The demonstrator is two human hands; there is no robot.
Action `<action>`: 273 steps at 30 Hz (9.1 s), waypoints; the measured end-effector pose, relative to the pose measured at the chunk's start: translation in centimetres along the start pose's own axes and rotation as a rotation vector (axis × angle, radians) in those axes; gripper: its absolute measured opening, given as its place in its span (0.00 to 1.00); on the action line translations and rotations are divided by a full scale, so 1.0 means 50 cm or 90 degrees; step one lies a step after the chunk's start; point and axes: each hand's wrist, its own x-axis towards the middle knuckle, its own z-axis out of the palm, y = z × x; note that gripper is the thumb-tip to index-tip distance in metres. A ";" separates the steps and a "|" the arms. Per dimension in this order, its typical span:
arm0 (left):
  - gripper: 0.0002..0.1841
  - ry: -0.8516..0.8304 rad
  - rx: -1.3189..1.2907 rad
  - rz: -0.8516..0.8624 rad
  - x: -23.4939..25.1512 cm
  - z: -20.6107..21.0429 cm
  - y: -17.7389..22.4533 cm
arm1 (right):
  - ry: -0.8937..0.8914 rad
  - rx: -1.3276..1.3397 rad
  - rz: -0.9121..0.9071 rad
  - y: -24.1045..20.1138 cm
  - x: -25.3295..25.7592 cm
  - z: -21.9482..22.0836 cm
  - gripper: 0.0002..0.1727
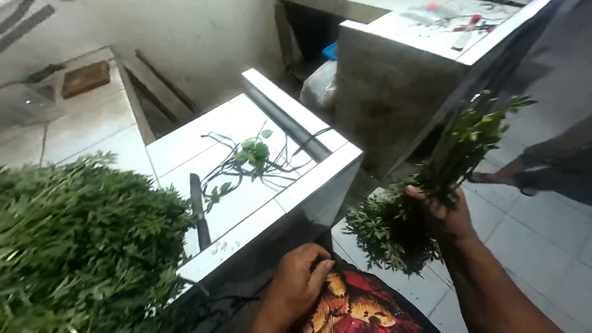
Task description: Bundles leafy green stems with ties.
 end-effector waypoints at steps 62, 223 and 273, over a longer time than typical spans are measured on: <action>0.24 0.421 0.548 -0.473 0.347 -0.227 0.031 | -0.290 0.089 0.257 0.320 0.295 -0.217 0.26; 0.18 0.504 -0.095 -0.156 0.184 -0.146 -0.074 | -0.729 -0.313 -0.205 -0.069 0.238 0.411 0.16; 0.04 0.519 -0.188 -0.107 0.238 -0.170 -0.066 | -0.889 -0.084 -0.083 -0.035 0.322 0.481 0.09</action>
